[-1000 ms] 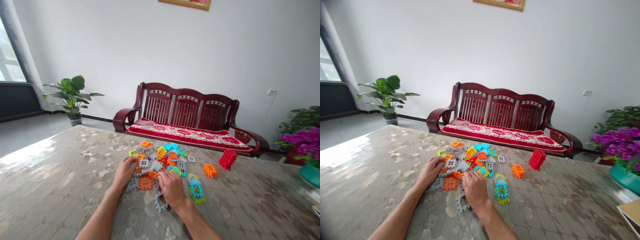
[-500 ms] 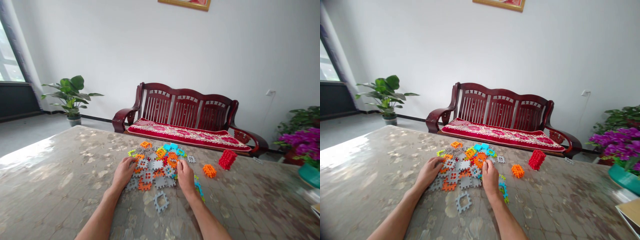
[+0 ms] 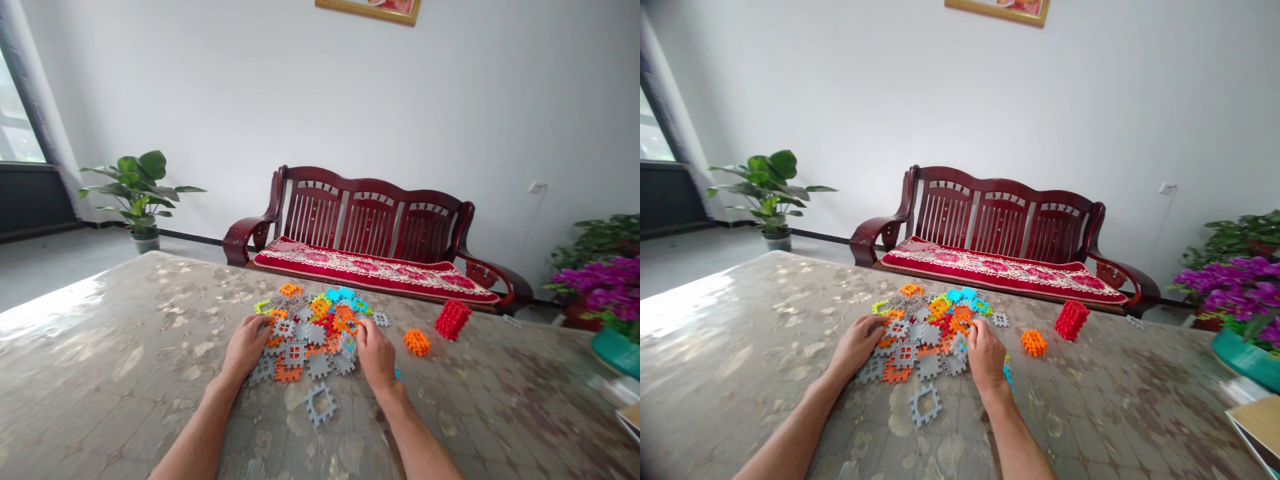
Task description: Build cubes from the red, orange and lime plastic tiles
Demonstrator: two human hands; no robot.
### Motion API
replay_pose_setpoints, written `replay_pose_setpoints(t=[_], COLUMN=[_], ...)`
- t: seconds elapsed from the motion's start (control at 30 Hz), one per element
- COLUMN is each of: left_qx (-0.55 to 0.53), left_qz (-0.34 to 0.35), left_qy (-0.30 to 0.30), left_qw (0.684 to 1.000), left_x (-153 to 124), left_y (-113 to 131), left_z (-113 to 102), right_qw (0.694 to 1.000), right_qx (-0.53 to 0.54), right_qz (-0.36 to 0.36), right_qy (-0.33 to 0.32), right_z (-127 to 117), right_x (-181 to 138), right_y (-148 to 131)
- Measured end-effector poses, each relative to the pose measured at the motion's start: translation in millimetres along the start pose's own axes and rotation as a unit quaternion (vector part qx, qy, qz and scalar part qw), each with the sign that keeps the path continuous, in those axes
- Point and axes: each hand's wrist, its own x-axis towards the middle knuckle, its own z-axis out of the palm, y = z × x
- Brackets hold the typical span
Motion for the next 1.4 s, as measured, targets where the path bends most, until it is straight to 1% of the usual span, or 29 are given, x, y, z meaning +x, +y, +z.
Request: replay_pose_setpoints(t=[0.2, 0.3, 0.43, 0.6, 0.7, 0.83, 0.93, 1.03, 1.1, 1.2, 1.3, 1.4], left_qx=[0.0, -0.001, -0.004, -0.011, -0.018, -0.04, -0.074, -0.108, -0.125, -0.145, -0.149, -0.148], left_qz=[-0.001, -0.002, -0.003, -0.003, -0.001, -0.006, -0.003, 0.007, 0.025, 0.07, 0.103, 0.116], left_qy=[-0.005, -0.006, -0.005, -0.005, -0.002, 0.009, 0.022, 0.032, 0.038, 0.038, 0.018, -0.027], left_qw=[1.0, 1.0, 1.0, 1.0, 1.0, 0.999, 0.997, 0.994, 0.991, 0.986, 0.983, 0.982], left_x=[0, 1, 0, 0, 1, 2, 1, -1, -3, -7, -11, -15], left_y=[0, 0, 1, 1, -1, -1, 3, 10, 16, 24, 30, 36], left_z=[0, -1, -2, -1, 0, 0, -2, -5, -7, -6, -4, -2], right_qw=[1.0, 0.997, 0.985, 0.97, 0.965, 0.956, 0.933, 0.896, 0.87, 0.832, 0.795, 0.772], right_qx=[0.02, 0.07, 0.148, 0.196, 0.207, 0.24, 0.304, 0.384, 0.43, 0.487, 0.532, 0.559], right_qz=[0.016, 0.035, 0.069, 0.115, 0.127, 0.146, 0.177, 0.212, 0.232, 0.256, 0.273, 0.275], right_qy=[-0.006, -0.024, -0.061, -0.091, -0.094, -0.082, -0.072, -0.067, -0.066, -0.075, -0.1, -0.127], right_z=[3, 5, 4, -5, -10, -12, -10, -7, -4, 0, 0, -3], right_x=[-1, -1, -2, -1, -1, 0, 0, 0, -1, -4, -8, -12], right_y=[0, 0, -3, -10, -13, -15, -16, -19, -22, -30, -40, -51])
